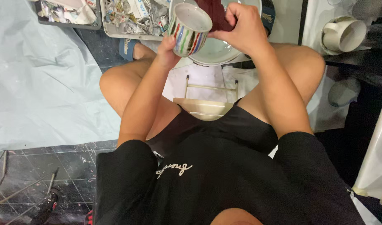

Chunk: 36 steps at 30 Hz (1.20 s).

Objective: The person sits on the floor and wipes various cups and mugs with a maroon cloth. They handle each item one at a time, wiping the exterior and interior, then place the cleaned items onto a nearby shelf.

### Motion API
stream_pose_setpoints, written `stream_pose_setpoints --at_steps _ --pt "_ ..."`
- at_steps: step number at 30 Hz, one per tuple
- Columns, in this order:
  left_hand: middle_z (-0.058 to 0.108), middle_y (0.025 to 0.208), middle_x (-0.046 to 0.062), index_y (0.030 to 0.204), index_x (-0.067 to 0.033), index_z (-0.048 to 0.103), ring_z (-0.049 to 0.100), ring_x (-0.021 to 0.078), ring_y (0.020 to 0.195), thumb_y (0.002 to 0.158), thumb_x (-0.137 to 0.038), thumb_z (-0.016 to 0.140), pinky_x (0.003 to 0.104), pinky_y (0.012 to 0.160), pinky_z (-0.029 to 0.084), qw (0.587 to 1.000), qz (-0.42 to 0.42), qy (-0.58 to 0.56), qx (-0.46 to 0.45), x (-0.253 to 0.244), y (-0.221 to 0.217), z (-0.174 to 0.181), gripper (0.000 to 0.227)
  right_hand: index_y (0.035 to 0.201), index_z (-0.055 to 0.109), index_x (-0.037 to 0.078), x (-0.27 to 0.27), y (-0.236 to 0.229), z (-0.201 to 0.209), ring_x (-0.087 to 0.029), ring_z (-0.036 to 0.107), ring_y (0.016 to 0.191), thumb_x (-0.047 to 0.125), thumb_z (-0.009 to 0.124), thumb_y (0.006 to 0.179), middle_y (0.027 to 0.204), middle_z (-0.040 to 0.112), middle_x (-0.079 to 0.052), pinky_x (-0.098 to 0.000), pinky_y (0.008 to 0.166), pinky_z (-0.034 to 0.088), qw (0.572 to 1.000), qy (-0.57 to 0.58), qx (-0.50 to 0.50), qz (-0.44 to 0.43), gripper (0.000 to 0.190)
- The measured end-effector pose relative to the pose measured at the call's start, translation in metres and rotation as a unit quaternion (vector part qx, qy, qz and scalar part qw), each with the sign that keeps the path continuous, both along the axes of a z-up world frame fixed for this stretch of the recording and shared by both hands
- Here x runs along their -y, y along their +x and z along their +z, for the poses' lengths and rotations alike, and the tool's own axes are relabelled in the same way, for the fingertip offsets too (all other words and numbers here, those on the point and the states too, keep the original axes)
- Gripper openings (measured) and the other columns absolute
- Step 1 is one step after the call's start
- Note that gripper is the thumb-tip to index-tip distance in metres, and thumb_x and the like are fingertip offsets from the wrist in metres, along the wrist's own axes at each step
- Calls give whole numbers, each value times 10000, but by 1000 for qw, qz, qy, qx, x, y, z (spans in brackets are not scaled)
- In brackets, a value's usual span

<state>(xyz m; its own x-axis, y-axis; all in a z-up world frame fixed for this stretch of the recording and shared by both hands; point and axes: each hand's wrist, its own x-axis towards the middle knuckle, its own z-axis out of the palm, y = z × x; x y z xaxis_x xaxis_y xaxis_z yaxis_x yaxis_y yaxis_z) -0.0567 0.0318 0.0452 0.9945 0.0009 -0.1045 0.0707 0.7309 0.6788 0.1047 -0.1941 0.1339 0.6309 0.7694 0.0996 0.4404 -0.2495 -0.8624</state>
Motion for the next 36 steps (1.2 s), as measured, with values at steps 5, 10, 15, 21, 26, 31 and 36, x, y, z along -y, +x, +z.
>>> stream_pose_setpoints --at_steps 5,10,15,21,26,31,36 --pt "678 1310 183 1467 -8 521 702 290 1053 862 -686 664 438 915 580 993 -27 -53 100 0 1 23 920 805 549 49 -5 5 -9 -47 435 666 187 690 1038 683 489 32 -274 586 358 988 21 -141 60 306" --pt "651 1289 207 1469 12 500 696 332 1052 858 -724 634 470 931 579 999 -17 -14 32 7 -4 24 966 992 667 36 1 -4 -6 -39 556 841 160 743 1006 912 642 56 -231 762 456 948 116 -296 -1 146" --pt "670 1222 199 1469 15 528 695 330 943 909 -799 505 408 823 564 998 14 -16 59 14 7 28 988 1203 662 -5 12 3 11 -135 616 1118 11 796 969 1189 669 -50 -307 1004 499 976 163 -127 63 271" --pt "659 1330 216 1505 -1 480 718 359 1055 897 -823 438 384 802 551 998 -24 9 56 9 11 51 1022 1365 493 57 0 -5 -12 -115 642 1223 38 737 1007 1299 656 -11 -303 1060 549 912 235 -335 -12 433" --pt "679 1312 209 1498 21 516 711 314 1052 944 -804 384 374 846 552 997 25 10 76 20 18 51 1002 1175 562 7 -6 -5 -26 -111 627 1029 -45 906 998 1123 615 -33 -289 837 554 960 179 -208 -48 390" --pt "679 1322 219 1462 9 520 717 325 1031 954 -791 373 416 910 569 997 14 27 69 8 12 47 959 1249 583 26 -13 0 -7 -91 651 1073 27 803 951 1197 658 -19 -271 922 559 949 193 -250 9 370" --pt "694 1228 209 1431 12 568 695 290 989 937 -835 336 401 867 547 994 59 26 86 -9 9 51 1008 1169 636 -19 -12 11 11 -112 600 867 126 847 888 1013 659 -63 -261 752 461 968 -16 -237 79 379"
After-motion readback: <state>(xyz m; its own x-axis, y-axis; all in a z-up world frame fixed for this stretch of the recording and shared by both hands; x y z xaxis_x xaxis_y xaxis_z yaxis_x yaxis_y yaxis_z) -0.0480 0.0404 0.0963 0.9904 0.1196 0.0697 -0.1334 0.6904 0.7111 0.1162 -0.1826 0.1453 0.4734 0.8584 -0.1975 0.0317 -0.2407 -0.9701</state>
